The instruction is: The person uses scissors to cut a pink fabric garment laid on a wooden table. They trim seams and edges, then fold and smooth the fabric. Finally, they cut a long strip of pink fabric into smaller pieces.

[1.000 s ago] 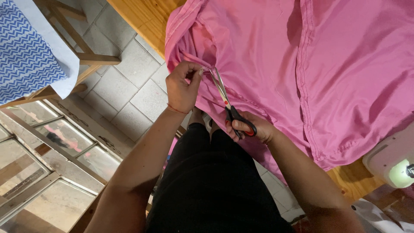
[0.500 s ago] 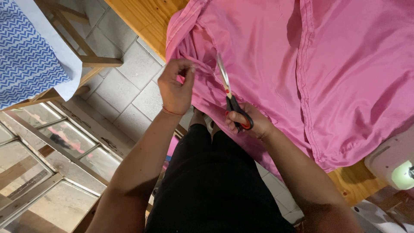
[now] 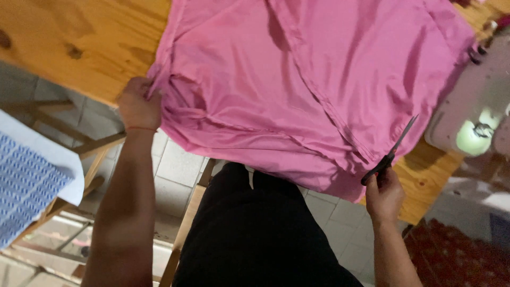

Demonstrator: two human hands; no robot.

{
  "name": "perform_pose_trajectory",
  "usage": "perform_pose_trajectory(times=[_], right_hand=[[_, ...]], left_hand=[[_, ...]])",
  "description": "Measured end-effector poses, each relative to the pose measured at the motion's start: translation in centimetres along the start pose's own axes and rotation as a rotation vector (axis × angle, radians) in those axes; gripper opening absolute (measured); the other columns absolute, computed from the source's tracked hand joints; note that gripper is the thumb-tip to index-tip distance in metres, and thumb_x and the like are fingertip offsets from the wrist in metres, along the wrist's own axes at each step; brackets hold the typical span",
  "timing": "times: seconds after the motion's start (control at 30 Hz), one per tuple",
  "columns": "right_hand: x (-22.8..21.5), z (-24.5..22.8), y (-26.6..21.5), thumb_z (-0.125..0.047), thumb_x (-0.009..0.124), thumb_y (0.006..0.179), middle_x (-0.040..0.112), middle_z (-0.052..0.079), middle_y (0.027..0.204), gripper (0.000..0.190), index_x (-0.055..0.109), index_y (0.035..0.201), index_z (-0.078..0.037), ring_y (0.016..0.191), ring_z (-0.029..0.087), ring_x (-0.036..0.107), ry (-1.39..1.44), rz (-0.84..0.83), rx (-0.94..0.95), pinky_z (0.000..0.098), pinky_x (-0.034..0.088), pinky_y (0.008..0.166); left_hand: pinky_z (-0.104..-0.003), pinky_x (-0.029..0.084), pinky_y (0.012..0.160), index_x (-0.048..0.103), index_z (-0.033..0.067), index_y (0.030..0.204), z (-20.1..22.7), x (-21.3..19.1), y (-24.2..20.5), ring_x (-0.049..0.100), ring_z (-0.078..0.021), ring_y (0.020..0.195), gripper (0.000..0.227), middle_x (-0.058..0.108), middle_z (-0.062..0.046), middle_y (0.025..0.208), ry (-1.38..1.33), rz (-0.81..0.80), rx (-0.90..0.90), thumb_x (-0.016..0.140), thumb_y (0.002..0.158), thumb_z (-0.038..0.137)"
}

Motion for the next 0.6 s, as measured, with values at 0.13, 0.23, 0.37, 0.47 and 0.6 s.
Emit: perform_pose_trajectory(times=[0.13,0.23,0.37,0.47,0.6], right_hand=[[1.4,13.7,-0.6,-0.03,0.083,0.117,0.078,0.014,0.096,0.032,0.071,0.103,-0.004,0.085,0.04,0.072,-0.184,0.186,0.229,0.0566,0.049,0.071],[1.5,17.1,-0.4,-0.04,0.092,0.116,0.083,0.024,0.131,0.049,0.076,0.143,-0.003,0.114,0.047,0.08,-0.121,0.175,0.594,0.0589,0.063,0.09],[-0.2,17.2,0.4,-0.033,0.095,0.111,0.086,0.016,0.125,0.037,0.076,0.133,-0.01,0.11,0.044,0.082,-0.185,0.335,0.574,0.0584,0.061,0.089],[0.3,19.5,1.9,-0.033,0.095,0.105,0.09,0.013,0.118,0.028,0.086,0.123,-0.014,0.109,0.044,0.083,-0.229,0.375,0.547,0.0571,0.063,0.091],[-0.9,17.6,0.8,-0.022,0.094,0.106,0.087,0.017,0.12,0.026,0.091,0.128,-0.009,0.105,0.044,0.082,-0.223,0.553,0.287,0.0608,0.064,0.087]], left_hand=[[-0.052,0.061,0.074,0.083,0.0152,0.102,-1.9,-2.4,1.2,0.082,-0.0363,0.087,0.011,0.084,-0.006,0.096,0.222,0.167,0.252,0.084,0.094,0.008],[-0.052,0.054,0.079,0.074,0.0095,0.097,-4.7,-3.9,2.0,0.071,-0.034,0.089,0.016,0.075,-0.008,0.1,0.261,0.233,0.314,0.086,0.093,0.0],[-0.056,0.056,0.072,0.074,0.0107,0.115,-5.7,-4.6,2.4,0.073,-0.0368,0.081,0.025,0.075,-0.008,0.098,0.333,0.045,0.09,0.093,0.101,0.016],[-0.049,0.045,0.07,0.069,0.0109,0.122,-5.9,-4.6,2.5,0.057,-0.0257,0.083,0.041,0.064,-0.004,0.099,0.245,-0.192,-0.053,0.102,0.113,0.034],[-0.052,0.04,0.08,0.068,0.0059,0.114,-3.8,-5.8,2.4,0.052,-0.0301,0.088,0.042,0.058,-0.012,0.1,0.181,-0.504,-0.246,0.08,0.135,0.041]])
Point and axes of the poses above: each hand's wrist, its own y-axis towards the middle knuckle, its own x-axis out of the palm, z = x × y, the point moved 5 cm from there along y, towards the middle knuckle
